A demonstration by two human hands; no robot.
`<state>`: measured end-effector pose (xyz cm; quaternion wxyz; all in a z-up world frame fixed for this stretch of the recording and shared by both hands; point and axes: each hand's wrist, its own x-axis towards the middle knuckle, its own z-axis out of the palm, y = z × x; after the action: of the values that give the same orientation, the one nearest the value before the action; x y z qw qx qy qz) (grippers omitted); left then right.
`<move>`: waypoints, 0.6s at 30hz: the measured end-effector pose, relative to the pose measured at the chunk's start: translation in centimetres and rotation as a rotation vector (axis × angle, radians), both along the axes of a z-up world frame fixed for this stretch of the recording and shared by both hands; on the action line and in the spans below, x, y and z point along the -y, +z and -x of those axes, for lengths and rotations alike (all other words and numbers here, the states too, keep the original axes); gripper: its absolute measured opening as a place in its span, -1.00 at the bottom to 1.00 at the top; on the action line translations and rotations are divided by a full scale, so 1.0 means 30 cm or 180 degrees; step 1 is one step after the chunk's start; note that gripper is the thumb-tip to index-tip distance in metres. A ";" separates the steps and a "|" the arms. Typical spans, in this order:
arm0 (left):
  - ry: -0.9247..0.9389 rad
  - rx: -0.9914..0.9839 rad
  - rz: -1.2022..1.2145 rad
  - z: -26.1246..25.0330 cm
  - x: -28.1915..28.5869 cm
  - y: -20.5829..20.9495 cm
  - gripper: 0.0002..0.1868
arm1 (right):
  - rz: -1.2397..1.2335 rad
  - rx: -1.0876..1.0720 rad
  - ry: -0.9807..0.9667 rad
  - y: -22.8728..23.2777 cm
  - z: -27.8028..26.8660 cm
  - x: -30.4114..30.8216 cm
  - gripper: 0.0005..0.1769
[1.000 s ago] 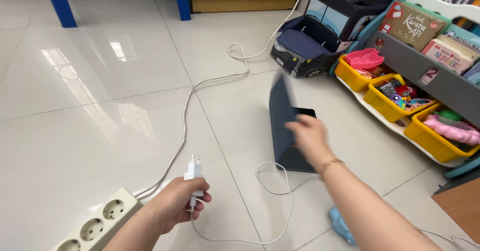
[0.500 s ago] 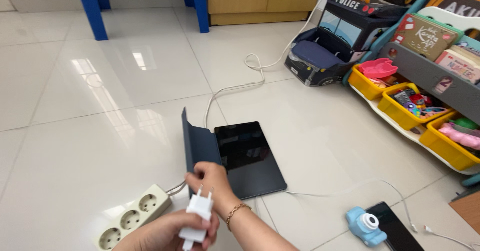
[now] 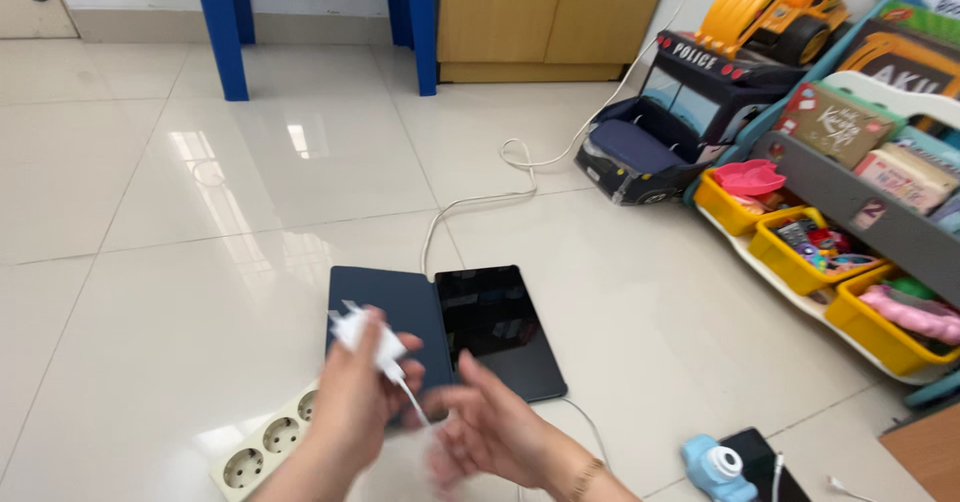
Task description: The person connects a tablet, a smartphone, and two toy cameras to chargers and plugs them into power outlets. The person then unplugs the tablet and smartphone chargers and places them on a cabinet, before reconnecting the toy cameras to different outlets.
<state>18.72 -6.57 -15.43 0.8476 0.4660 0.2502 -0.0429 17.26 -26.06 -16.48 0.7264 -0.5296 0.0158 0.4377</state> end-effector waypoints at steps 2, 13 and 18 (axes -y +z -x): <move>0.0186 0.0284 0.0762 -0.036 -0.060 0.035 -0.61 | -0.0510 0.0900 0.0859 -0.003 0.038 0.108 -0.58; -0.0890 -0.0577 -0.0184 -0.034 -0.095 0.243 -0.78 | 0.3009 0.3779 -0.1212 0.249 -0.229 0.364 -0.66; -0.1397 -0.0076 -0.0157 -0.025 -0.022 0.293 -0.75 | 0.3140 0.4515 -0.1112 0.524 -0.193 0.219 -0.77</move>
<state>19.46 -5.90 -6.64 0.8032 0.5294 0.1538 -0.2258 23.06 -32.63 -0.75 0.3103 -0.9199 -0.1709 -0.1683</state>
